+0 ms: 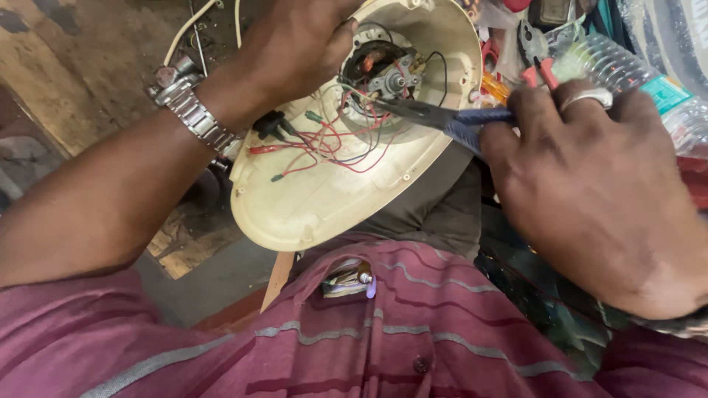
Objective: The person sits on the floor and repairs a ceiling fan motor assembly. They use pliers and a screwdriver to adjust and tighten internal wires and components within the beige plastic housing.
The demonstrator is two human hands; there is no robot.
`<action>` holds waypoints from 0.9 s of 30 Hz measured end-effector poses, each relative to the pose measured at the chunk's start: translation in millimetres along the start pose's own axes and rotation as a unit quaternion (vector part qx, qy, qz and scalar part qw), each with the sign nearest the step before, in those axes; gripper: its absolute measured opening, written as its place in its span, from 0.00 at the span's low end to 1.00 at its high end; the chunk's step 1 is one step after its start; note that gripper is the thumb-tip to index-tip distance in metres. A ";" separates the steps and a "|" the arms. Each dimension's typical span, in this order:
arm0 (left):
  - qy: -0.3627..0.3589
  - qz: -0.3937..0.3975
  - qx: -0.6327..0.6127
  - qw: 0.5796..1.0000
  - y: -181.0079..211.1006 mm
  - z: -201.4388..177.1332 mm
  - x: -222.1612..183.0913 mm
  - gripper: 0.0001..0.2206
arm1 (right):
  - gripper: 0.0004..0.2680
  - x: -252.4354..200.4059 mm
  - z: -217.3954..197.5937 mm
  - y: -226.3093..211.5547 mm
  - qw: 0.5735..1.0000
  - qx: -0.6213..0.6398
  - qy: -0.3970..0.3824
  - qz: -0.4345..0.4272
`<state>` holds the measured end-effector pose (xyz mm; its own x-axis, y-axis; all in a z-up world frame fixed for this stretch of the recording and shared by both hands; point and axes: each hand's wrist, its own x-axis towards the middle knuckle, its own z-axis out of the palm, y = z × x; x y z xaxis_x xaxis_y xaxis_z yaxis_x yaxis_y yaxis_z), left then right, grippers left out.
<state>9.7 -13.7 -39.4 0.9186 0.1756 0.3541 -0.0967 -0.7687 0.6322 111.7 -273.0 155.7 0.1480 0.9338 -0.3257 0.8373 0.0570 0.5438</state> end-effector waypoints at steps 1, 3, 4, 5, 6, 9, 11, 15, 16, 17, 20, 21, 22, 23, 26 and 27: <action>-0.003 -0.004 -0.003 1.000 0.8 -0.6 1.8 0.08 | 0.04 -2.1 1.7 1.7 1.000 0.009 -0.020 -0.004; -0.009 -0.011 -0.012 1.000 2.1 -0.4 4.4 0.08 | 0.04 -7.3 4.6 5.7 0.999 0.020 -0.037 0.001; -0.003 -0.005 -0.010 1.000 2.5 0.5 4.9 0.09 | 0.04 -9.7 4.6 7.7 0.999 0.022 -0.034 0.010; 0.004 0.001 -0.007 1.000 2.2 0.9 5.6 0.09 | 0.05 -10.9 3.2 9.2 0.999 0.024 -0.030 0.018; 0.011 0.007 -0.004 1.000 2.1 1.7 6.2 0.09 | 0.06 -12.1 -0.2 11.2 0.997 0.069 0.003 0.022; 0.022 0.004 -0.005 1.000 2.3 1.7 3.0 0.08 | 0.08 -7.9 -13.9 11.7 0.989 0.140 0.051 0.013; 0.004 -0.040 -0.008 0.999 2.5 2.5 3.8 0.07 | 0.06 -0.2 -16.6 4.3 0.995 0.100 0.000 -0.002; 0.016 -0.022 0.001 1.000 0.3 7.4 2.2 0.05 | 0.04 44.7 10.1 -6.7 0.964 0.207 -0.145 -0.083; 0.021 -0.010 0.006 1.000 -0.5 8.4 0.7 0.05 | 0.05 55.0 16.5 -14.2 0.966 0.198 -0.135 -0.098; 0.028 0.004 0.011 1.000 -1.7 8.8 -0.2 0.06 | 0.04 63.3 21.5 -19.9 0.966 0.226 -0.087 -0.096; 0.052 0.041 0.043 0.997 -2.9 8.8 -2.2 0.04 | 0.04 83.9 25.6 -42.3 0.960 0.269 -0.057 -0.041; 0.060 0.054 0.053 0.995 -2.8 9.1 -1.8 0.03 | 0.04 89.9 24.5 -48.7 0.958 0.277 -0.069 -0.014; 0.054 0.037 0.048 0.997 -3.0 9.0 -1.2 0.03 | 0.03 96.6 23.1 -53.5 0.965 0.244 -0.084 -0.040; 0.049 0.019 0.043 0.998 -3.0 9.1 -1.1 0.03 | 0.03 104.1 21.6 -57.2 0.971 0.209 -0.101 -0.066; 0.045 -0.006 0.027 0.999 -4.0 8.9 -2.9 0.03 | 0.06 124.9 17.0 -68.4 0.966 0.167 -0.180 -0.080; 0.047 -0.010 0.023 0.999 -4.8 8.4 -3.3 0.03 | 0.07 130.4 16.6 -70.4 0.961 0.162 -0.210 -0.075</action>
<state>10.4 -15.8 -49.4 0.8800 0.2455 0.4065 -0.0597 -0.7921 0.6075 80.8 -161.1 62.2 0.1562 0.6949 -0.7019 0.9756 0.0026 0.2197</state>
